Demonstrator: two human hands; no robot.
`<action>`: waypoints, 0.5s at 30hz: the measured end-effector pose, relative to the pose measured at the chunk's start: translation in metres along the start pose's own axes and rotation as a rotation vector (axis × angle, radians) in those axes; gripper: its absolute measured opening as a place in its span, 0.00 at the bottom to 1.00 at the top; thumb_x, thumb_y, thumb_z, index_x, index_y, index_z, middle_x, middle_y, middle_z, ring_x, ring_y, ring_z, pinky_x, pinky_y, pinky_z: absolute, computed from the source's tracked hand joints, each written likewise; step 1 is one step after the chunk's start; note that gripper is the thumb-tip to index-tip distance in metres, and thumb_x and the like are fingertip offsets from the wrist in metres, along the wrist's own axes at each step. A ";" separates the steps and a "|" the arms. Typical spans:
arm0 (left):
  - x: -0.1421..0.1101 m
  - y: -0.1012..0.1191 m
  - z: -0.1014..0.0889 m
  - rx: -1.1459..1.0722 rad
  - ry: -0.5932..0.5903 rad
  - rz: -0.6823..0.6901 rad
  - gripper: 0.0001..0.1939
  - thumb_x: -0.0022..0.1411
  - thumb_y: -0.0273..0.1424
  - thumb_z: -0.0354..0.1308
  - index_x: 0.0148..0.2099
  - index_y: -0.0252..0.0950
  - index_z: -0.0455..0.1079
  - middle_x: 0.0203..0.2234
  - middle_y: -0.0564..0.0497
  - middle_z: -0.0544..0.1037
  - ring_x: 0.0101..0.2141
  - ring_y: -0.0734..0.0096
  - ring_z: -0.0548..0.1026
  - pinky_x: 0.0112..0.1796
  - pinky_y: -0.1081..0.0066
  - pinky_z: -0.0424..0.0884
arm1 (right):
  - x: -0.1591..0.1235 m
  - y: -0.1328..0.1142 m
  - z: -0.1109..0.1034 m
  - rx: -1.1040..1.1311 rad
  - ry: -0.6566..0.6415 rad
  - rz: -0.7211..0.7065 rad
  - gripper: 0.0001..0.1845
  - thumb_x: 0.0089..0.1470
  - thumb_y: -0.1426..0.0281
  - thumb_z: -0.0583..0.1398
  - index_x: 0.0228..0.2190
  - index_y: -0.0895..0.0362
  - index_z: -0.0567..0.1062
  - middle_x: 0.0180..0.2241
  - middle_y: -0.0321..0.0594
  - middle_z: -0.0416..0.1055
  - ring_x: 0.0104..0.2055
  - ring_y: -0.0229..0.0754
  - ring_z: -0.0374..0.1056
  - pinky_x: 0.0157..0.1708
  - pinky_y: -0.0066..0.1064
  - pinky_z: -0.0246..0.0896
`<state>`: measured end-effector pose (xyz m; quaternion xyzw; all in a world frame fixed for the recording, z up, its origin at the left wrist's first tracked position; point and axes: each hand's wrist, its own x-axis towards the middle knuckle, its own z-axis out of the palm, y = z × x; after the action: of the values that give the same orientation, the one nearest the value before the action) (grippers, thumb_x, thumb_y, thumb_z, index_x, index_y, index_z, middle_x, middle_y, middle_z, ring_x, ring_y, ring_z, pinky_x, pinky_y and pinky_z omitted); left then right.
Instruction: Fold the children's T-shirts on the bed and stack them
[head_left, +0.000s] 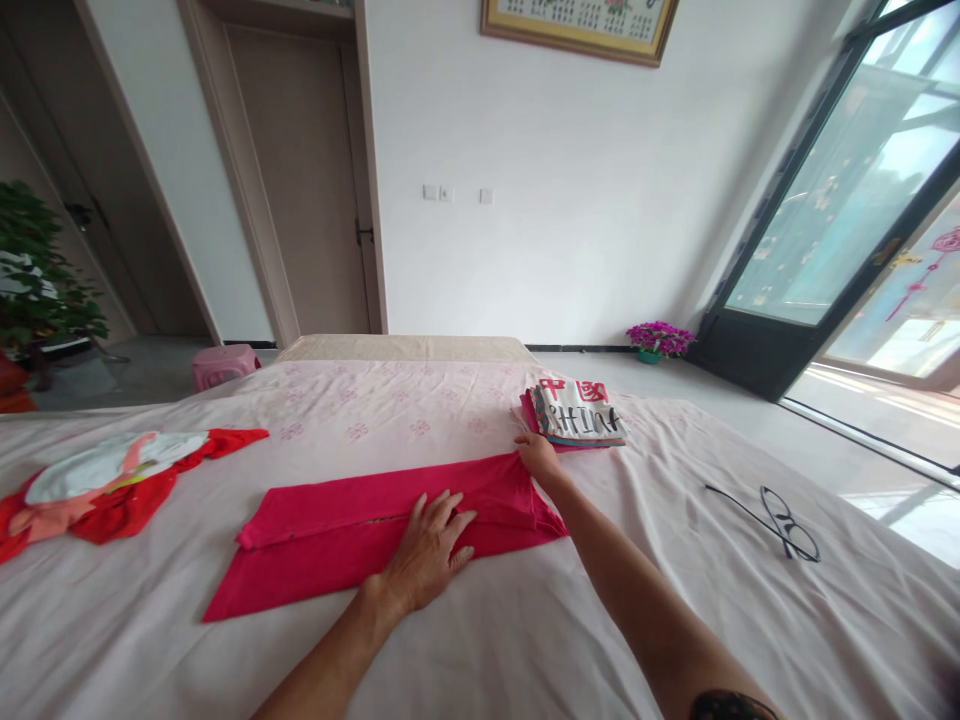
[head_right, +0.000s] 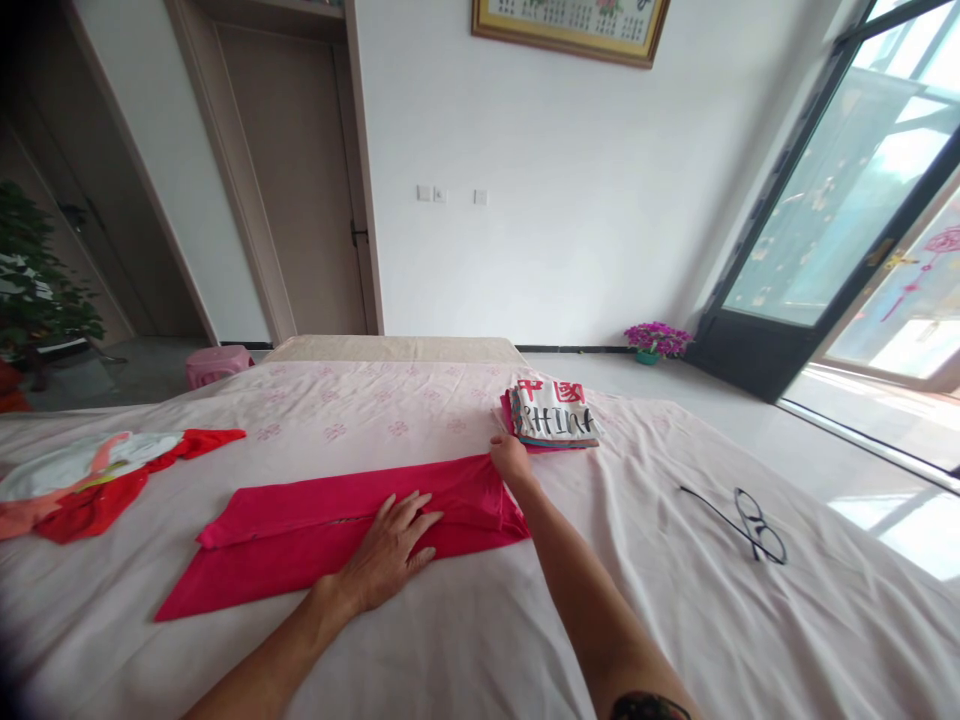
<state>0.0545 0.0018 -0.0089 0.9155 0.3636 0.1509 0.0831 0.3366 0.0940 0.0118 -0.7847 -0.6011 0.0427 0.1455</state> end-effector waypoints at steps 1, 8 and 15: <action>-0.001 -0.001 0.001 -0.001 0.007 0.009 0.25 0.68 0.43 0.48 0.65 0.45 0.61 0.65 0.43 0.60 0.66 0.53 0.54 0.63 0.43 0.46 | -0.001 0.001 0.003 0.006 0.013 0.014 0.24 0.54 0.75 0.51 0.50 0.56 0.76 0.45 0.43 0.77 0.47 0.43 0.72 0.42 0.27 0.64; -0.010 -0.005 -0.006 -0.112 0.051 0.096 0.22 0.68 0.38 0.50 0.63 0.46 0.63 0.63 0.45 0.64 0.63 0.57 0.60 0.63 0.46 0.51 | -0.021 -0.006 0.005 -0.058 0.083 -0.004 0.23 0.57 0.79 0.48 0.47 0.57 0.76 0.47 0.53 0.73 0.43 0.47 0.72 0.40 0.35 0.63; -0.058 -0.066 -0.052 -0.117 0.344 -0.156 0.17 0.67 0.28 0.45 0.51 0.40 0.73 0.46 0.48 0.78 0.49 0.68 0.74 0.53 0.65 0.68 | -0.064 -0.015 -0.020 -0.039 0.185 -0.333 0.18 0.61 0.76 0.50 0.45 0.54 0.76 0.46 0.47 0.71 0.46 0.44 0.68 0.41 0.31 0.58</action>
<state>-0.0450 0.0112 0.0101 0.8389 0.4327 0.3194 0.0842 0.3101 0.0327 0.0278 -0.6776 -0.7073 -0.0660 0.1902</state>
